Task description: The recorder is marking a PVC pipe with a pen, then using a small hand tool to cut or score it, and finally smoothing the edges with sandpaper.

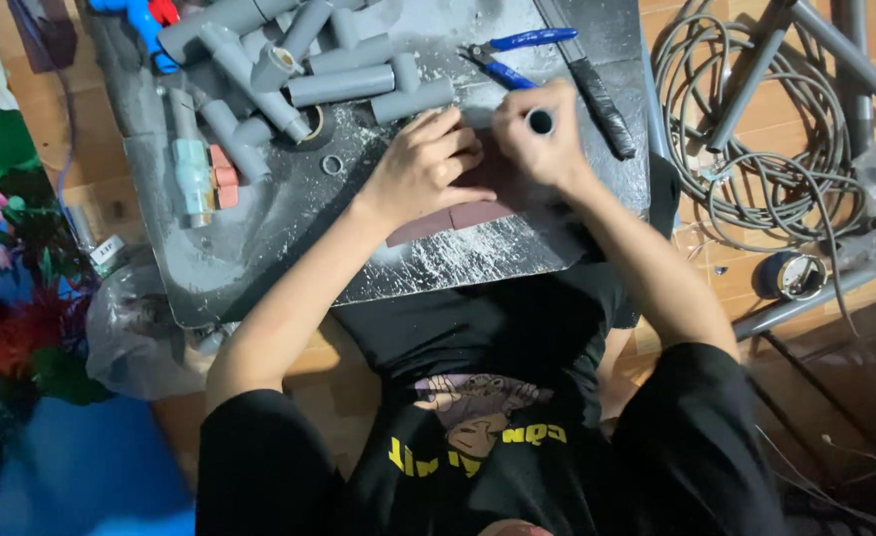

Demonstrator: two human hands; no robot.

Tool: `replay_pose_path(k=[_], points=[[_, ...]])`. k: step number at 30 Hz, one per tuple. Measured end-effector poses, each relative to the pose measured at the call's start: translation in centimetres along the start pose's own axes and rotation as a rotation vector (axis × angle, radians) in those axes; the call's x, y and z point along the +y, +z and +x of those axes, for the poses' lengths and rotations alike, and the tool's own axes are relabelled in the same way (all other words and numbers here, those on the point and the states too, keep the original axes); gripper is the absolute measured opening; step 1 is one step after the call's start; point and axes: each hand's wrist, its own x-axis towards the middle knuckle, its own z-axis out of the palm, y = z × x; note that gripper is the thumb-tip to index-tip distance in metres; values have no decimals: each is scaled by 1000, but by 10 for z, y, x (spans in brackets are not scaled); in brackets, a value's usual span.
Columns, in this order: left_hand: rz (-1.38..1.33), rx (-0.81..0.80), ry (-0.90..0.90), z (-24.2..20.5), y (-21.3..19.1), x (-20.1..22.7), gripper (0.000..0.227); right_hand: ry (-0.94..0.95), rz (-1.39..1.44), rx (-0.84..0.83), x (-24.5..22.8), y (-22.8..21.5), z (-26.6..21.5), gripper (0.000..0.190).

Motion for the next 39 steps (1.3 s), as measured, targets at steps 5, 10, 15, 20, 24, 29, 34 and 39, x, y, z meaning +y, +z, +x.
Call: replay_pose_path(k=[5,10,15,20,24,29,34,39], points=[[-75,-15,-52,-8,7,-4,38,-199,-196,-200,-30,-11,-4,23],[-13,-15,-10,-5,7,-4,44,-1,101,-65,-21,-5,9,26],[-59,-3,-51,-3,1,0,45,-199,-151,-238,-22,-24,-3,20],[-78,5,-37,4,-5,4,41,-111,-79,5,-15,-8,-4,11],[-113,-24,-105,5,-9,9,34,-295,-187,-91,-17,-21,-16,19],[-100,-8,-59,17,-14,16,36,-70,-169,69,-18,-7,-6,13],[-121,-29,-100,19,-16,20,36,-183,-179,-150,-10,-9,-9,18],[-7,-26,-109,21,-15,19,39,-166,-157,-87,-22,6,0,19]])
